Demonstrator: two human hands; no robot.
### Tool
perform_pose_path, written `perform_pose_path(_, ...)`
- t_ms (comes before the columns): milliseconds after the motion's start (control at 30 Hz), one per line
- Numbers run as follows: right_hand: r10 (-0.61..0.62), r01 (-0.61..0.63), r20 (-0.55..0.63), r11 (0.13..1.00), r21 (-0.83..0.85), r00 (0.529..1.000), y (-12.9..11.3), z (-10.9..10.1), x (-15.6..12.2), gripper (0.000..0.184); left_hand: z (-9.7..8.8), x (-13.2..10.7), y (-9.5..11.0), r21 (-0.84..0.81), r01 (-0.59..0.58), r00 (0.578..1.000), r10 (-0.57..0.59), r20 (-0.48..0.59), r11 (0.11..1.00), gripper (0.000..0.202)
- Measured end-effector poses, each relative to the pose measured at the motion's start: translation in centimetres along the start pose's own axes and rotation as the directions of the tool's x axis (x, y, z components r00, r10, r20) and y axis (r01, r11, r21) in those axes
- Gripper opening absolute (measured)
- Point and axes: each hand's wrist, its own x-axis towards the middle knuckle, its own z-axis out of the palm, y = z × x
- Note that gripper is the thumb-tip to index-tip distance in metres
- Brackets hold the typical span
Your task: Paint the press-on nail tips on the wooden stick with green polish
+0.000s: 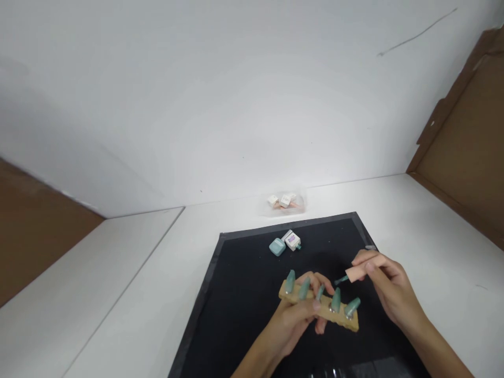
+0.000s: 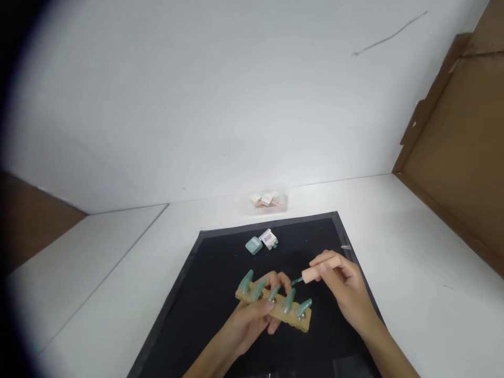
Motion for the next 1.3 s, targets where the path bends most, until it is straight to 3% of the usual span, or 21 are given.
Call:
perform_pose_path(133, 0.053, -0.053, 0.006, 0.99, 0.129, 0.999, -0.2, 0.1, 0.1, 0.033, -0.3, 0.1, -0.2, -0.029, 0.025, 1.0, -0.025, -0.001, 0.999, 0.022)
perform_pose_path(300, 0.037, -0.062, 0.111, 0.971, 0.233, 0.993, -0.3, 0.2, -0.1, 0.027, -0.5, 0.2, -0.3, 0.05, 0.124, 0.992, -0.124, 0.002, 0.991, 0.024)
perform_pose_path(533, -0.012, -0.043, 0.232, 0.972, 0.23, 0.973, -0.3, 0.1, -0.2, 0.033, -0.1, 0.3, -0.2, 0.061, 0.137, 0.989, -0.134, -0.06, 0.989, 0.022)
perform_pose_path(733, -0.071, 0.01, 0.311, 0.982, 0.191, 0.948, -0.8, 0.2, 0.2, 0.03, 0.0, 0.4, -0.1, 0.053, 0.133, 0.991, -0.131, -0.032, 0.99, 0.018)
perform_pose_path(1000, -0.04, 0.029, 0.206, 0.998, 0.056, 0.978, -0.9, 0.0, 0.4, 0.031, -0.1, 0.3, -0.2, 0.035, 0.114, 0.993, -0.114, -0.006, 0.993, 0.017)
perform_pose_path(1300, 0.02, -0.025, 0.134, 0.999, 0.033, 0.991, -0.8, 0.1, 0.5, 0.032, -0.4, 0.2, -0.3, 0.038, 0.117, 0.993, -0.117, 0.006, 0.992, 0.015)
